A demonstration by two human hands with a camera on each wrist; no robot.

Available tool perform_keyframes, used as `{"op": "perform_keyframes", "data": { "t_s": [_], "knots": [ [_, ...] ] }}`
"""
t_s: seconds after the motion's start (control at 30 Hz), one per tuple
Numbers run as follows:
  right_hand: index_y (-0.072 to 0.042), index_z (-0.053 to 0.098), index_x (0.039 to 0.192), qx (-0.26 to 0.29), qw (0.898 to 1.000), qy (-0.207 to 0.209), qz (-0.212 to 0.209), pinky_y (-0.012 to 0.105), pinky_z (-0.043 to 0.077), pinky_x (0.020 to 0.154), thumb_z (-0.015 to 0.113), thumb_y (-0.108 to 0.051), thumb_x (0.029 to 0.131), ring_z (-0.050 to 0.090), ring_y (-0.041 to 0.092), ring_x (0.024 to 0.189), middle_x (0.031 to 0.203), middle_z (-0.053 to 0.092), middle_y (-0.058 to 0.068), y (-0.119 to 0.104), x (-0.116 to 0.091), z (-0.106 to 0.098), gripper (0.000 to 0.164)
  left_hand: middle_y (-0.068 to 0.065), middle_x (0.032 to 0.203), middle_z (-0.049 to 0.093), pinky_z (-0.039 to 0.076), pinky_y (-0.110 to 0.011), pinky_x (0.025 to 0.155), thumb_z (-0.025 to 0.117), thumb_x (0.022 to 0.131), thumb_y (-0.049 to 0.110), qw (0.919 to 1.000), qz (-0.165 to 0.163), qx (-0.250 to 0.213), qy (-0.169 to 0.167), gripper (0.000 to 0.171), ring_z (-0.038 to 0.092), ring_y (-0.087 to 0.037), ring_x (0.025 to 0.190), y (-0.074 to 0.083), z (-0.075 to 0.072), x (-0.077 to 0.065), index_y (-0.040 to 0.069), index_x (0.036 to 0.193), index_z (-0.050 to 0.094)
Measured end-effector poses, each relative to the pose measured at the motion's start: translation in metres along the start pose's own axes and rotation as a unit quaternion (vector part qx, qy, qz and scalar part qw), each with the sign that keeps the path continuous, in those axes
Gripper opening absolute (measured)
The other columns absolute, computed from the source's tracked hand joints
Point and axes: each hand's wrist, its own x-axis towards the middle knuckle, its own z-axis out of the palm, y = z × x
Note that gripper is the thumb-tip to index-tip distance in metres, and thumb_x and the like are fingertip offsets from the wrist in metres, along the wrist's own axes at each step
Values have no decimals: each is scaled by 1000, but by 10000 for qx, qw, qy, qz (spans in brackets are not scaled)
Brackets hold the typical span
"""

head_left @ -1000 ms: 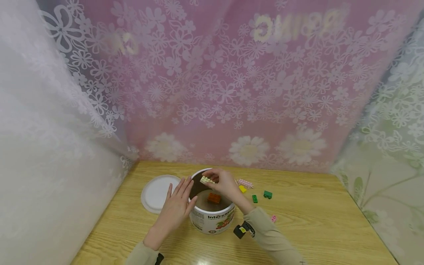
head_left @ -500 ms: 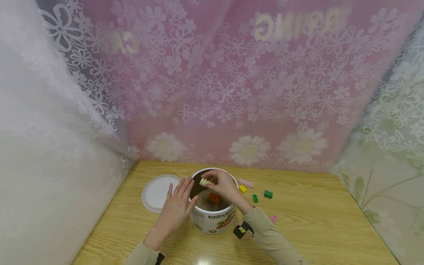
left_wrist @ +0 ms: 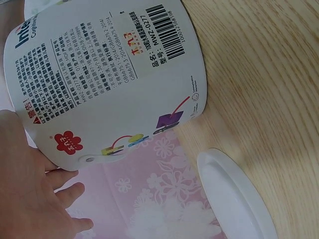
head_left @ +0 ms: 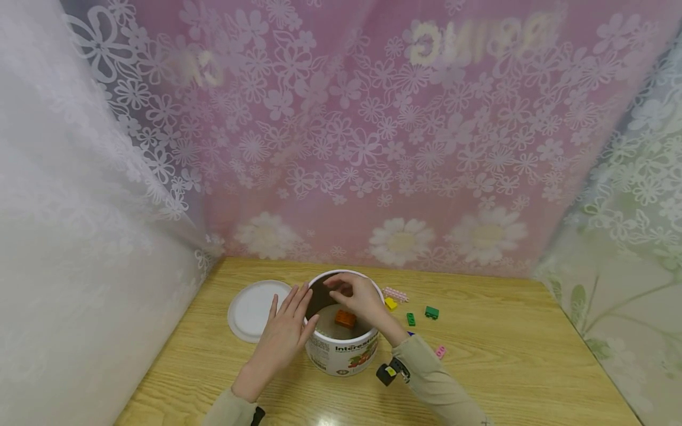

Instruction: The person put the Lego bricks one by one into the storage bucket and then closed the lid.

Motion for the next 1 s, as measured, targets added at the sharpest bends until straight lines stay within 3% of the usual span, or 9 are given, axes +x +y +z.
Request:
{"op": "perform_keyframes", "data": {
  "t_s": [0.27,0.47,0.6,0.87,1.0],
  "knots": [
    [-11,74,117,161,9992,362,-62,32,59,79,72,-10,95,71,20,91,107,74,3,-3,-4,-6,22,-11,162,37,19,-66,118,53,105,38,10000,-69,-31,-65,61,29,-31,151,1,1,1,3,154,43],
    [-11,72,119,616,9963,530,-268,40,59,84,71,-11,96,71,22,97,113,73,8,0,-8,-17,24,-10,163,34,17,-64,120,48,107,41,9997,-120,-48,-187,62,28,-32,152,2,-1,0,4,156,40],
    [-7,71,122,850,9936,688,-277,42,58,86,71,-10,96,70,27,100,115,72,14,-1,-13,-26,27,-10,163,34,16,-64,120,51,106,39,9997,-139,-70,-163,61,28,-32,152,2,-1,1,4,155,40],
    [6,67,122,1140,9888,885,-376,60,53,89,67,5,93,66,45,103,116,68,28,-30,-30,-54,28,-9,164,33,15,-63,121,49,107,41,9998,-110,-82,-147,61,26,-29,153,0,-1,-1,5,156,40],
    [9,64,126,1298,9859,967,-431,63,50,92,67,5,94,63,49,108,120,66,30,-10,-33,-58,32,-9,164,33,16,-64,120,49,107,41,9998,-95,-69,-142,62,26,-29,153,0,0,-1,5,156,39]
  ]
}}
